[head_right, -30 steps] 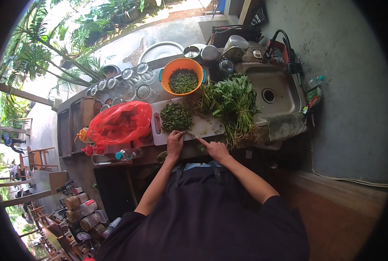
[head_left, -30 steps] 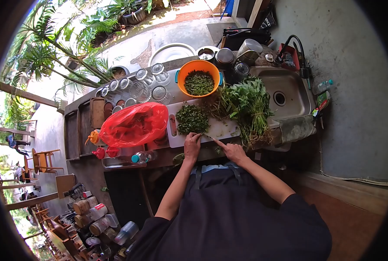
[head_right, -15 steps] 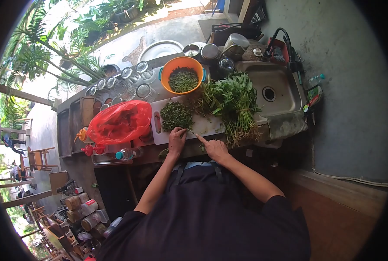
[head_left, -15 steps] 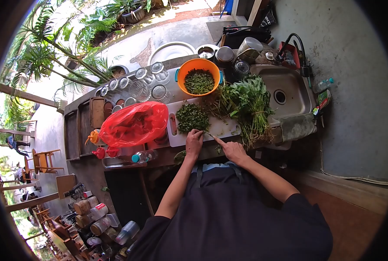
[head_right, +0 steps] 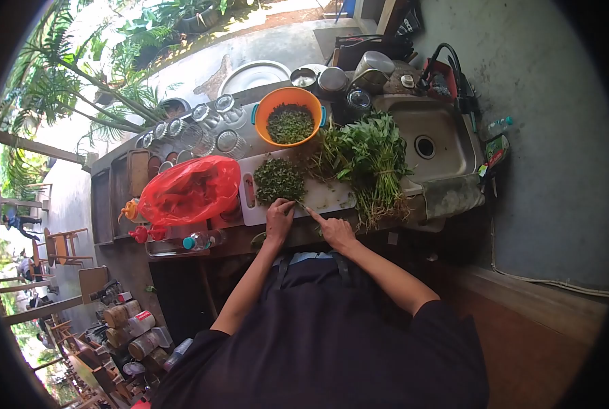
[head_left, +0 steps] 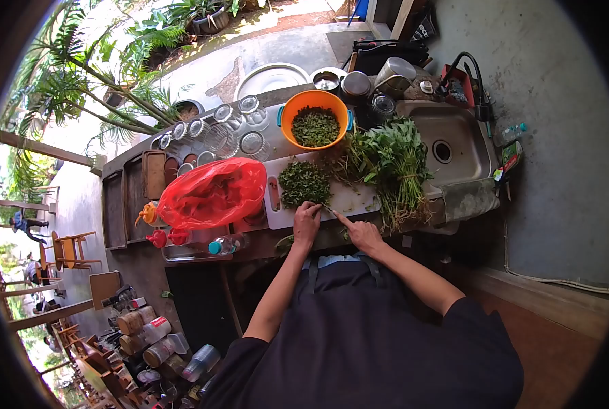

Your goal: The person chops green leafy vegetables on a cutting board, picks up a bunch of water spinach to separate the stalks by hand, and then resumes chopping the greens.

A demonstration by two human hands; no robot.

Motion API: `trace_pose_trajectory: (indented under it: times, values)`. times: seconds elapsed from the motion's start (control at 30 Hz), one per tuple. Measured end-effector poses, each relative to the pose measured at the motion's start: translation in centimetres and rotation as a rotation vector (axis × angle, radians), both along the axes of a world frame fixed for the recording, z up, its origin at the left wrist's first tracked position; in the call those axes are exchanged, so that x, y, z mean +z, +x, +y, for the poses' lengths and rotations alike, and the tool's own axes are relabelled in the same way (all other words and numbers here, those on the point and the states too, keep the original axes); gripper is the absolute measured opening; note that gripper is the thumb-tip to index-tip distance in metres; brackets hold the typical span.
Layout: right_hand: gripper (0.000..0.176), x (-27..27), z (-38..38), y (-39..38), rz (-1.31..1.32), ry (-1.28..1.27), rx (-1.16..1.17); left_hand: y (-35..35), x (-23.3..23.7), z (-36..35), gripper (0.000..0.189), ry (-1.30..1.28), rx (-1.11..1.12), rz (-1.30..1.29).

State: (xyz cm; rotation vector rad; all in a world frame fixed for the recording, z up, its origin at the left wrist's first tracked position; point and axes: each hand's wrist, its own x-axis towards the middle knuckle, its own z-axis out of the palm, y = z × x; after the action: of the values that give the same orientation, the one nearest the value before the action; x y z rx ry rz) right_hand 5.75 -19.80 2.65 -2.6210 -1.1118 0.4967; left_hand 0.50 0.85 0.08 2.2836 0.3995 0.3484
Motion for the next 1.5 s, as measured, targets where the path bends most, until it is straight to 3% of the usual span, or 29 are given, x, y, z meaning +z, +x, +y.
trace_pose_trajectory:
  times: [0.73, 1.5]
  values:
    - [0.080, 1.0, -2.4, 0.3, 0.018, 0.000, 0.020, -0.6, 0.9, -0.9, 0.017, 0.128, -0.037, -0.004]
    - [0.078, 2.9, -0.9, 0.2, 0.008, -0.069, -0.003, -0.3, -0.3, -1.0, 0.020, 0.072, -0.010, 0.002]
